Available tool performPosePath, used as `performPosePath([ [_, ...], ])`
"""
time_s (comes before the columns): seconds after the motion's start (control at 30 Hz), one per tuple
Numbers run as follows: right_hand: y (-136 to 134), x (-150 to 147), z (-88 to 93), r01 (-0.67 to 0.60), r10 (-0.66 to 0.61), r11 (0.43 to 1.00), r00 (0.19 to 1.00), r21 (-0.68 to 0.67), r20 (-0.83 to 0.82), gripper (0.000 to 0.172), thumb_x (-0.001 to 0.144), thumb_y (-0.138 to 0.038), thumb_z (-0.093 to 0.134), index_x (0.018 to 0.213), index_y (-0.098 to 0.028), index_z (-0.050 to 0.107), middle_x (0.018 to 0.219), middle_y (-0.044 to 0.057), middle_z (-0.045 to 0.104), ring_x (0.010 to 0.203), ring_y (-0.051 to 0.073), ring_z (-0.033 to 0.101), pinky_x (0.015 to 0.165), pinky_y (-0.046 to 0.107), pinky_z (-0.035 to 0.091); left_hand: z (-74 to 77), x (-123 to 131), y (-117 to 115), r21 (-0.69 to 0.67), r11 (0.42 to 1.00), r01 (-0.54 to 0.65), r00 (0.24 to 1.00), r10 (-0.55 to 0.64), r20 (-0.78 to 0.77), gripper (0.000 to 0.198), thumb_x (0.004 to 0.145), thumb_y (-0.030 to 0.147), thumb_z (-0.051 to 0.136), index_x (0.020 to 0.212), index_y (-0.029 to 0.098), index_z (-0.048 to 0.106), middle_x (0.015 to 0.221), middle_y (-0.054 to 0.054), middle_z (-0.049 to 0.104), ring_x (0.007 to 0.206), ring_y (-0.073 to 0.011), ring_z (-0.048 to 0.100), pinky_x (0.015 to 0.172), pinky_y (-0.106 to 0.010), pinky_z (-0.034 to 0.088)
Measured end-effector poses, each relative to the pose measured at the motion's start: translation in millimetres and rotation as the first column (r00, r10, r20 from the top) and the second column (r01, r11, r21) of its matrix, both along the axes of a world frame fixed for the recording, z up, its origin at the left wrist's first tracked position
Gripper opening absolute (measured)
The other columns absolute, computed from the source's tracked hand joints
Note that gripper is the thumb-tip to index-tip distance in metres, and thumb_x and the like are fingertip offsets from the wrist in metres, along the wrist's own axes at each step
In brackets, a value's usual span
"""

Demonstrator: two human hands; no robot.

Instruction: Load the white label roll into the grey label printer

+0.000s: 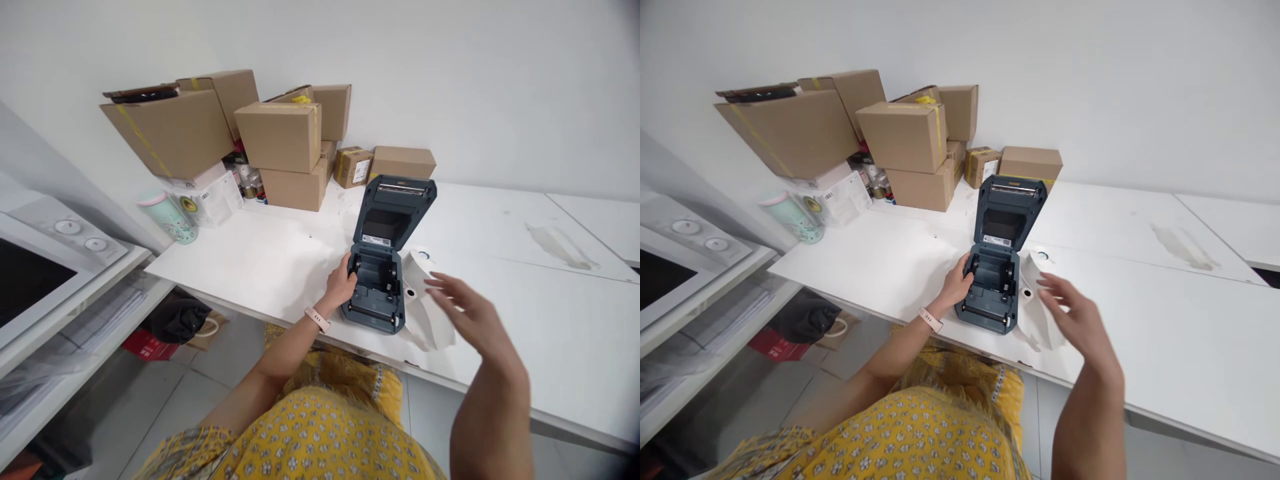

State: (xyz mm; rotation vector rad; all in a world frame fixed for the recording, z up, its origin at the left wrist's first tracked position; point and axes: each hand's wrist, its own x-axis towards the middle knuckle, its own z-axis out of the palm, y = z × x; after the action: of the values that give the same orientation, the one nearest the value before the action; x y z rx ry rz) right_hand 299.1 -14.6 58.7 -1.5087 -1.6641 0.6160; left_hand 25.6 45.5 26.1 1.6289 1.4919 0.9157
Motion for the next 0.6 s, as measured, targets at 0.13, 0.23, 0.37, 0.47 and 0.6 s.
performPosePath([
  [0.13,37.4,36.5,13.4,0.220,-0.210,0.975,0.950,0.020,-0.229,0.037,0.087,-0.049,0.067,0.118,-0.028,0.069,0.116,0.014,0.074,0.107,0.028,0.071,0.102,0.050,0.052,0.8,-1.4,1.1,-0.029,0.999,0.014,0.999,-0.015,-0.046,0.070,0.091,0.018,0.046,0.160,0.023,0.032,0.146,-0.009,0.062,0.137,-0.0322,0.055,0.117,-0.048,0.040],
  [0.23,82.1,54.7,-12.1,0.165,-0.186,0.981,0.954,-0.104,-0.237,0.050,0.068,-0.040,0.081,0.114,-0.025,0.070,0.121,0.019,0.072,0.111,0.033,0.069,0.095,0.053,0.054,2.1,-1.5,1.5,-0.041,0.999,0.027,0.997,-0.029,-0.069,0.072,0.091,0.016,0.043,0.161,0.022,0.029,0.145,-0.010,0.062,0.136,-0.0329,0.057,0.117,-0.049,0.041],
  [0.37,120.5,55.2,-47.6,-0.027,-0.034,0.980,0.954,-0.198,-0.298,0.076,0.055,-0.039,0.086,0.126,-0.025,0.063,0.133,0.016,0.068,0.116,0.030,0.067,0.090,0.046,0.059,2.7,-0.6,1.3,-0.024,0.999,0.022,0.997,-0.024,-0.079,0.071,0.091,0.013,0.040,0.161,0.020,0.029,0.150,-0.010,0.058,0.137,-0.0323,0.056,0.118,-0.049,0.040],
  [0.47,129.3,45.7,-62.7,-0.093,0.016,0.973,0.939,-0.211,-0.343,0.082,0.055,-0.046,0.085,0.130,-0.026,0.059,0.132,0.012,0.070,0.112,0.027,0.069,0.090,0.043,0.060,0.8,-0.3,1.7,-0.019,1.000,0.017,0.997,-0.019,-0.073,0.071,0.091,0.013,0.042,0.161,0.023,0.029,0.151,-0.008,0.058,0.138,-0.0301,0.055,0.118,-0.048,0.041],
  [0.6,123.7,33.5,-67.6,-0.113,0.043,0.979,0.926,-0.167,-0.376,0.070,0.060,-0.054,0.083,0.121,-0.028,0.063,0.114,0.009,0.076,0.105,0.030,0.071,0.087,0.046,0.061,-2.5,-0.5,2.5,-0.021,1.000,0.009,0.997,-0.011,-0.074,0.071,0.092,0.014,0.043,0.160,0.024,0.029,0.150,-0.006,0.059,0.140,-0.0286,0.054,0.119,-0.047,0.042],
])
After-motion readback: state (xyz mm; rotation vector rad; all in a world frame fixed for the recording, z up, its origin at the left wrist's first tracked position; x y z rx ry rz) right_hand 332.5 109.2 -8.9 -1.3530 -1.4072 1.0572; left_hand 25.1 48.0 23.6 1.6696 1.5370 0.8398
